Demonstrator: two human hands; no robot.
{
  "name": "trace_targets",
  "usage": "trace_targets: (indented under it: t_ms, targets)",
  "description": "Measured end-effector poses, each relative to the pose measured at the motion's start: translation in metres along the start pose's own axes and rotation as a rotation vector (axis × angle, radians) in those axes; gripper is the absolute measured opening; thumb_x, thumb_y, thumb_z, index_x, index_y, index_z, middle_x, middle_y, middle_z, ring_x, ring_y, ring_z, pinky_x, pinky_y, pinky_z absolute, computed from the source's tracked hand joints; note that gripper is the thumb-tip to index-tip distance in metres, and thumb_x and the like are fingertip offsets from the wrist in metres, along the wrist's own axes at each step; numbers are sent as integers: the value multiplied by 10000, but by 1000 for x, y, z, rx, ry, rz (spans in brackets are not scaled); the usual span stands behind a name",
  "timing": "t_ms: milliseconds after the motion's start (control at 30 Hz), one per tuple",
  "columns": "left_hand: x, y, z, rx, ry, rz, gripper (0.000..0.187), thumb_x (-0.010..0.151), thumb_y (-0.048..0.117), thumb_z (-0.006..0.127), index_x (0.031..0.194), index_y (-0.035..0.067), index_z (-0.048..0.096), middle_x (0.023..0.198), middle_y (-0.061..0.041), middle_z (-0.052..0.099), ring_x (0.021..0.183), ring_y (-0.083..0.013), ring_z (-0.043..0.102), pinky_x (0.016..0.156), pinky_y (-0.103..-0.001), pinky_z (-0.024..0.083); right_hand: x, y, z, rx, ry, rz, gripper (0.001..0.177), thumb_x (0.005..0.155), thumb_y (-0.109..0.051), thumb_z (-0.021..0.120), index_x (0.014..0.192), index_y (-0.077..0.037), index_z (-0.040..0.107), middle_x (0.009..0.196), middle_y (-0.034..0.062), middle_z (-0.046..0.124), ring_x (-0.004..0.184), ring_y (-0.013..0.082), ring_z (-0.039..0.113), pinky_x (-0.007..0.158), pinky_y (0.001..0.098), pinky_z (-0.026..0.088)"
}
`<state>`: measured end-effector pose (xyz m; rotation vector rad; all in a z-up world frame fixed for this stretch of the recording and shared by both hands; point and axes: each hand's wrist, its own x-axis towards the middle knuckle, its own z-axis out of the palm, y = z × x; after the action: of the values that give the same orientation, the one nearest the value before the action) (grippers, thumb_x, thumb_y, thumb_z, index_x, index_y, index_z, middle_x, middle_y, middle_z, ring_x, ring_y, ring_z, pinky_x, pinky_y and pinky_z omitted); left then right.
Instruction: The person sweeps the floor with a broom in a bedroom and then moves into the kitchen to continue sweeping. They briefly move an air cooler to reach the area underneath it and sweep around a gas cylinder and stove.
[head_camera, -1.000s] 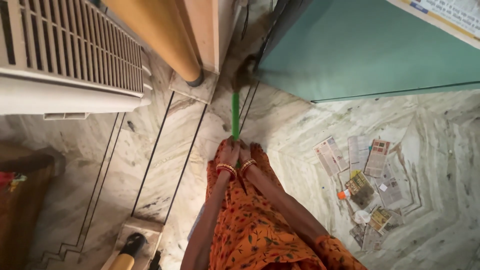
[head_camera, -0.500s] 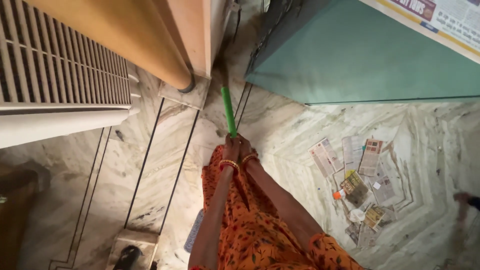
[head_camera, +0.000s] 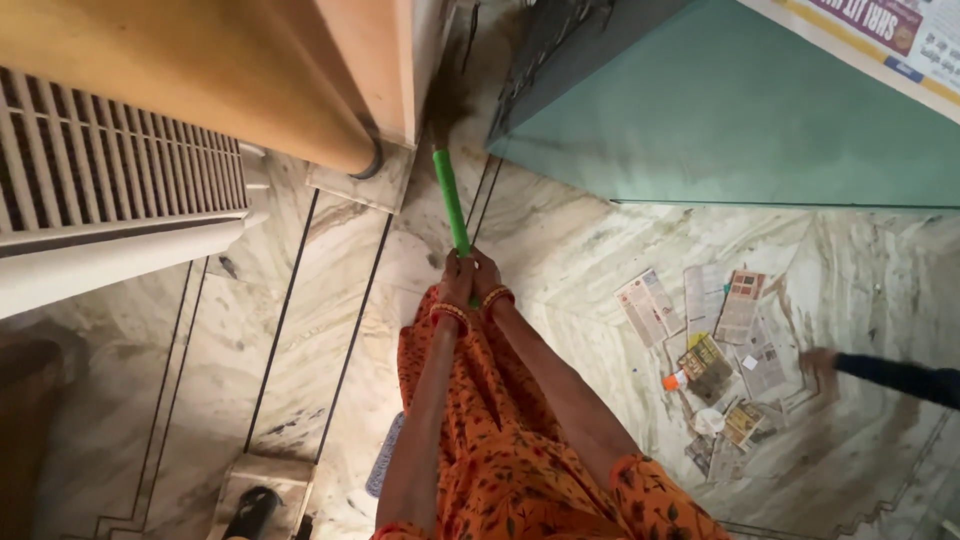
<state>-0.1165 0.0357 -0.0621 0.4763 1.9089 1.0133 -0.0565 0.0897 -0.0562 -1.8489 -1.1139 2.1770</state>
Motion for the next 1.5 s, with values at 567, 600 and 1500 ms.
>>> trace_targets:
  t_ms: [567,600,1500]
  targets:
    - [-116,60,-65,393,40,129,416,998,296,543,1371,113,567,1000,-187,721,662,-273,676,534,-420,545,-126,14,33,58,0,-504,397,1061,-226,512,1392,-8,534,1166,71,677,1005,176,668,831,302,577]
    - [-113,74,-69,219,6,-61,503,982,363,552,1421,119,539,862,-167,734,660,-283,696,569,-443,553,-130,12,37,139,16,-494,394,1061,-203,522,1400,-3,533,1167,80,676,1005,178,664,830,299,566]
    - [-112,28,-91,-263,-168,-288,527,994,389,585,1402,56,560,1128,-147,701,960,-245,640,803,-365,517,-197,32,-223,-690,-298,-212,244,963,-303,660,1136,-134,688,1004,47,714,893,191,670,774,360,573]
